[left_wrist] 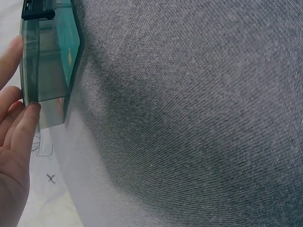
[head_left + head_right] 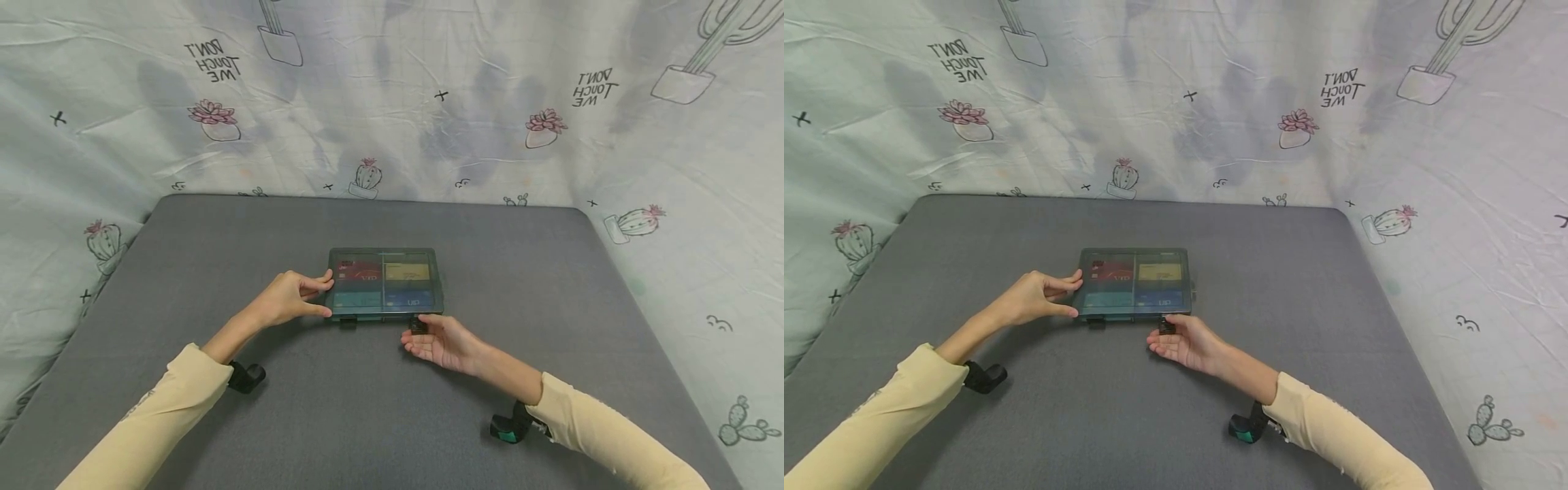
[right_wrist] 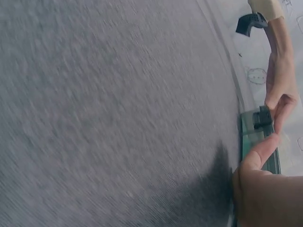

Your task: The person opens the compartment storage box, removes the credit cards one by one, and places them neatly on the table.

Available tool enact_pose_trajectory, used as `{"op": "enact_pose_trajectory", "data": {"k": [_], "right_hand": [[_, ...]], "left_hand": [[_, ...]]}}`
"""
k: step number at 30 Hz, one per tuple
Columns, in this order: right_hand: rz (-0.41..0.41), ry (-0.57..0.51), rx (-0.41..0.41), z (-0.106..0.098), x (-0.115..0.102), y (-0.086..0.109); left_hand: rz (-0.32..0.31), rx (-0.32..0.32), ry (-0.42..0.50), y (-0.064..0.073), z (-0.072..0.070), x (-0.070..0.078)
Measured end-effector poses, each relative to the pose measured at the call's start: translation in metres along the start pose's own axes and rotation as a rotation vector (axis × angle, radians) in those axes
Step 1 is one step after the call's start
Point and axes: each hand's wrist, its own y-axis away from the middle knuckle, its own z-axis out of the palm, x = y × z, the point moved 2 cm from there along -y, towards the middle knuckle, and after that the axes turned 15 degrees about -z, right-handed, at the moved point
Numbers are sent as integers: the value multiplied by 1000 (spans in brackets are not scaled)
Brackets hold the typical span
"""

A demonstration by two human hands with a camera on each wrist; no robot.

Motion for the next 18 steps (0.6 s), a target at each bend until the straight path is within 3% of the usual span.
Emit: {"op": "enact_pose_trajectory", "data": {"k": [2,11,18], "right_hand": [[2,-5,-5,1,4,2],[47,28,-169,22,24,5],[48,90,-158,47,34,-14]], "left_hand": [[1,-1,1,0,0,-1],[16,3,-11,2,-1,-4],[15,5,-13,1,1,-4]]}}
